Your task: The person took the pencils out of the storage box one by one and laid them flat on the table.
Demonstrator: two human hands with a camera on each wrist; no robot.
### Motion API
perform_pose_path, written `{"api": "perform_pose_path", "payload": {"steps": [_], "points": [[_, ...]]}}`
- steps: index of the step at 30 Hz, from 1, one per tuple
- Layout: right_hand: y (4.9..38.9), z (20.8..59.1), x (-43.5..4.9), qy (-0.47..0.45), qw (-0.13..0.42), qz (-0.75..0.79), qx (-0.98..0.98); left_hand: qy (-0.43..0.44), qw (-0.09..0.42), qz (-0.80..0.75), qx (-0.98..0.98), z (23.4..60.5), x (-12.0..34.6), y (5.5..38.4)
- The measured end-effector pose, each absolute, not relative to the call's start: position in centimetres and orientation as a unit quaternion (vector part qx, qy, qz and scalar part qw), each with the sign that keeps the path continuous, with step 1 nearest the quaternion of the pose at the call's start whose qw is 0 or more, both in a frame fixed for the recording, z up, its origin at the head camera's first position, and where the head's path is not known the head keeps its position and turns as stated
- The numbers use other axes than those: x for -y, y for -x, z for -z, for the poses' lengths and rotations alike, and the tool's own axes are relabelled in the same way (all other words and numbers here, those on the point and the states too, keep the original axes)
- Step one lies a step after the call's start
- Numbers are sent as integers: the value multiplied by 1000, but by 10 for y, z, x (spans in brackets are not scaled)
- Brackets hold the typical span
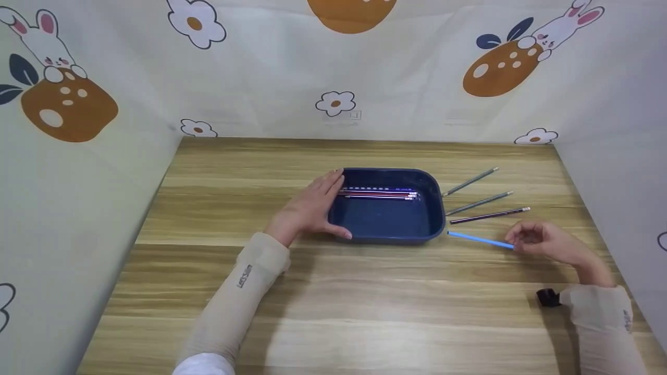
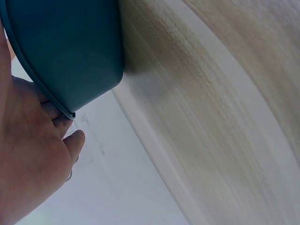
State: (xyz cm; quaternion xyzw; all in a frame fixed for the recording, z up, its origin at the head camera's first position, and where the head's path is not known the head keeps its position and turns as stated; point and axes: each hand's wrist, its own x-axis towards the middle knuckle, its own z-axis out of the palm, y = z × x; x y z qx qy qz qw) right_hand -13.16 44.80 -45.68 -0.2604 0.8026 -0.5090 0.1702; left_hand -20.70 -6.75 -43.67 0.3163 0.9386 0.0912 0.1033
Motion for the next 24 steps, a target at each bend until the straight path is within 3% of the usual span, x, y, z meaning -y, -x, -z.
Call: {"api": "perform_pose_path", "payload": {"steps": [24], "points": [[152, 455, -448, 178, 116, 277, -937, -316, 103, -88, -939, 436, 68, 206]]}}
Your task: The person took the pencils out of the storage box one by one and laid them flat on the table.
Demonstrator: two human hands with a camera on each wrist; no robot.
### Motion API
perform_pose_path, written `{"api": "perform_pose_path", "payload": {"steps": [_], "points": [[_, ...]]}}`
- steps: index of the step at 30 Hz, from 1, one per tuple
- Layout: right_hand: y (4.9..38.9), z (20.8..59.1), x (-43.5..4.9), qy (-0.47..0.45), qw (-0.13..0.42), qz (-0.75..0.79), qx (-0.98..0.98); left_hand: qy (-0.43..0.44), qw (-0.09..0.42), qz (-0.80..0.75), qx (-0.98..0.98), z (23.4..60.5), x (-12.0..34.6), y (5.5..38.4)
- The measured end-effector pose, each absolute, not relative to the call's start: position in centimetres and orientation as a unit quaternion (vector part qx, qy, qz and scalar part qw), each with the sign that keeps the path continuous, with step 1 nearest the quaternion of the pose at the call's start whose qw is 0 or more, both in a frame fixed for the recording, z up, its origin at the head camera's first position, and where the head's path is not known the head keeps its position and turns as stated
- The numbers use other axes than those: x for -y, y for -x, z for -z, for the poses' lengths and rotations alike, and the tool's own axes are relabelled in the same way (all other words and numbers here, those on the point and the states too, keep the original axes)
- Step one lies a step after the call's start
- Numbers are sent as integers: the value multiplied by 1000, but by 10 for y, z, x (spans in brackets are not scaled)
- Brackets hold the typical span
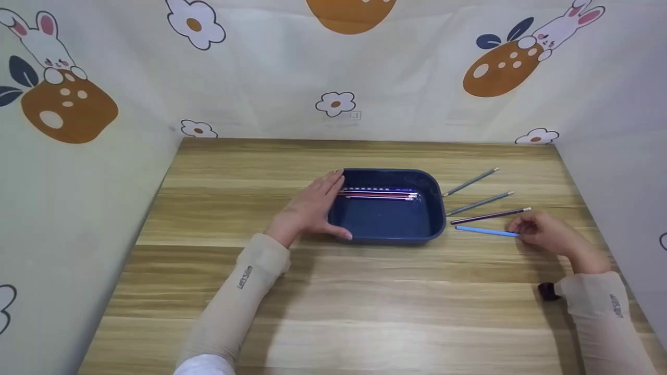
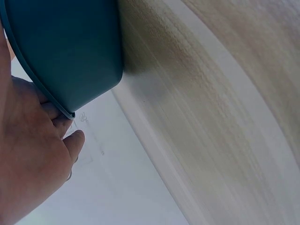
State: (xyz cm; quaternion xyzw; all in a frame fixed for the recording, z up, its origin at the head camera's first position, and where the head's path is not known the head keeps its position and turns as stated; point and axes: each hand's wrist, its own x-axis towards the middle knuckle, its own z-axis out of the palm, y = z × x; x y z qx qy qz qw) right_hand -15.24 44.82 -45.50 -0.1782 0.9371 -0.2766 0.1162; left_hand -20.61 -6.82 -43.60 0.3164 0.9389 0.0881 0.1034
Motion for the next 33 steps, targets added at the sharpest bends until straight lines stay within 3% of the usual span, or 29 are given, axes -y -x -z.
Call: {"api": "perform_pose_path", "payload": {"steps": [9, 19, 33], "points": [[156, 461, -446, 198, 28, 238, -950, -323, 99, -77, -938, 437, 68, 206], [152, 460, -447, 159, 38, 282, -945, -321, 98, -74, -939, 437, 68, 206], [149, 457, -438, 201, 6, 374, -905, -306, 114, -90, -941, 436, 67, 207]]}}
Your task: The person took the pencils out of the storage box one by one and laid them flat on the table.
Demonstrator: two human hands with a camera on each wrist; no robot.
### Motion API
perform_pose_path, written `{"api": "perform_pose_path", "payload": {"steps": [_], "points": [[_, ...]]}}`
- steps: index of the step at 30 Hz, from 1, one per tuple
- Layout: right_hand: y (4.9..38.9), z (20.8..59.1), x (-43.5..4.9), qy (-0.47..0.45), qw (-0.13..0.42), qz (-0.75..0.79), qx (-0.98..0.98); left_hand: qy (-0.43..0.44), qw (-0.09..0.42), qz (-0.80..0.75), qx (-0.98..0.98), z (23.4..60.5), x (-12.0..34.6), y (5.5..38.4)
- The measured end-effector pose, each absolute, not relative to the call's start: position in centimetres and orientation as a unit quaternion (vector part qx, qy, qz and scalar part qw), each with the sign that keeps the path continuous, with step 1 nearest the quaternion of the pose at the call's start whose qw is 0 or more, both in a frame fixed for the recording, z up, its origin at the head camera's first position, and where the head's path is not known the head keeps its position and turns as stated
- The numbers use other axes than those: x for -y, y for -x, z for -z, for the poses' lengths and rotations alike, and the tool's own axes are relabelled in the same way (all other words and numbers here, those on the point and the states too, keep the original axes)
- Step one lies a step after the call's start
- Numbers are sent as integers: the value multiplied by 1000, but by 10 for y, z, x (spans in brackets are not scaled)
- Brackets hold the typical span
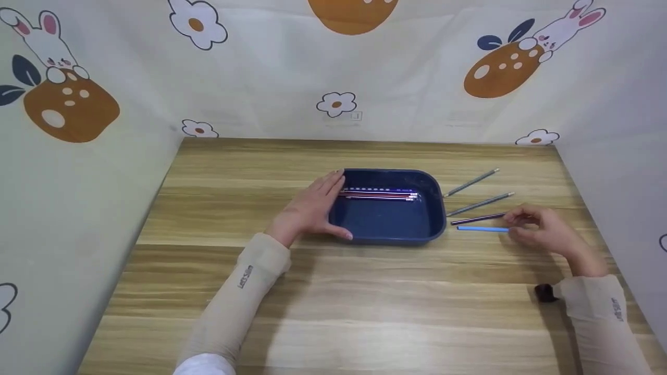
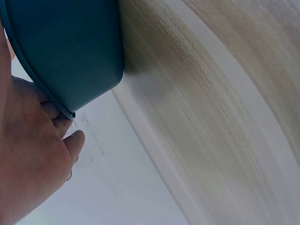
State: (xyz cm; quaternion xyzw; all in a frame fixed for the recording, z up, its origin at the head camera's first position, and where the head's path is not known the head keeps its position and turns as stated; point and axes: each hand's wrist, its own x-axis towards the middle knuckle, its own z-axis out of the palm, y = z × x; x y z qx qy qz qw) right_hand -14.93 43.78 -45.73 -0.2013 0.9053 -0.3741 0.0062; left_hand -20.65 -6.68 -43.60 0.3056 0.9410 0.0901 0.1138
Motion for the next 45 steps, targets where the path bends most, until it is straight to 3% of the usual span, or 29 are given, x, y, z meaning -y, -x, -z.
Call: {"api": "perform_pose_path", "payload": {"steps": [24, 45], "points": [[146, 446, -403, 257, 14, 479, -839, -309, 110, -82, -941, 435, 66, 207], [146, 430, -368, 238, 34, 512, -825, -312, 104, -84, -941, 434, 66, 206]]}}
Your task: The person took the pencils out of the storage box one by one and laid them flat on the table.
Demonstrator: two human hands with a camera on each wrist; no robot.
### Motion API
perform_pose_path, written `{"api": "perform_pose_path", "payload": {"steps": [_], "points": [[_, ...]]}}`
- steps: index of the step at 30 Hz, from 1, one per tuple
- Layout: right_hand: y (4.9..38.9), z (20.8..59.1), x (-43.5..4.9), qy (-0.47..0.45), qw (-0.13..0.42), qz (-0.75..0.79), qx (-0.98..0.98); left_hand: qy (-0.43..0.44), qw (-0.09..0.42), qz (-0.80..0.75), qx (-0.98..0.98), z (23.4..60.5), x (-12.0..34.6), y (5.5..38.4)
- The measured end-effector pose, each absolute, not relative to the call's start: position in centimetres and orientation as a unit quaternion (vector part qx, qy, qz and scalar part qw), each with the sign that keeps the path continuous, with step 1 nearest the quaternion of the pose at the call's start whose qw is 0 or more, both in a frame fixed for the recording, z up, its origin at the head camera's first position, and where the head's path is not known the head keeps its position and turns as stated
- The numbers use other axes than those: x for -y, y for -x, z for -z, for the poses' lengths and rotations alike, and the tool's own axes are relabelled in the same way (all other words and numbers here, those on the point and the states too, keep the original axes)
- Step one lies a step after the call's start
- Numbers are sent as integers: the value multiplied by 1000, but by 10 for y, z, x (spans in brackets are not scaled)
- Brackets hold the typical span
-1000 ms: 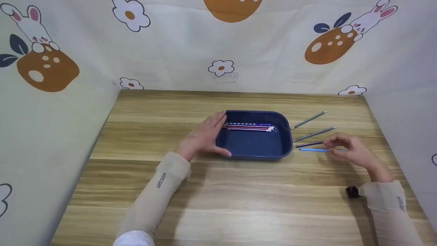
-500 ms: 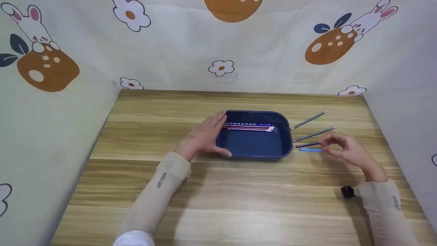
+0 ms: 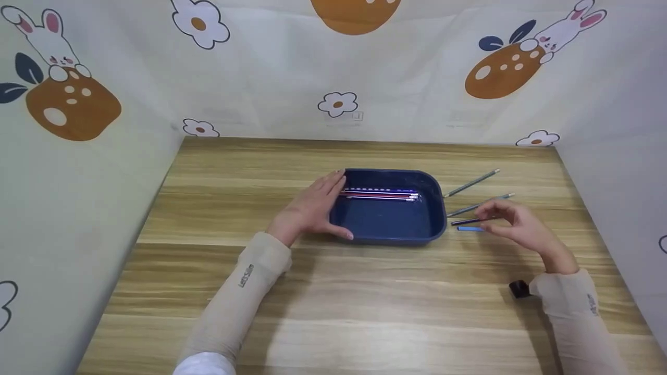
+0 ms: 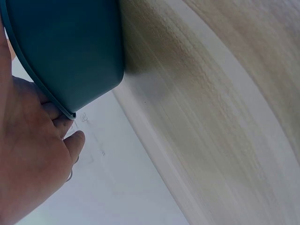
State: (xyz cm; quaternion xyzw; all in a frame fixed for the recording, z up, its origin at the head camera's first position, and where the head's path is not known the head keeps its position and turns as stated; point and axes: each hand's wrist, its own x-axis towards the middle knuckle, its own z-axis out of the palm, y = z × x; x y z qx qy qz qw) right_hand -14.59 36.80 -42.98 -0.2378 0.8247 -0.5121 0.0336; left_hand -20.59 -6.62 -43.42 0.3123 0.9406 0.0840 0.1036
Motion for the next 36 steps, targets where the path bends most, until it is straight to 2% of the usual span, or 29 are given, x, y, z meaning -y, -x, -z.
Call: {"api": "perform_pose_path", "payload": {"steps": [7, 15, 27, 36], "points": [[146, 416, -351, 254, 41, 523, -813, -318, 100, -86, -939, 434, 64, 205], [159, 423, -342, 263, 45, 519, -812, -314, 112, -90, -939, 434, 64, 207], [168, 403, -298, 240, 58, 502, -829, -312, 113, -95, -939, 434, 69, 209], [170, 396, -270, 241, 42, 478, -844, -318, 108, -82, -938, 437, 67, 208]]}}
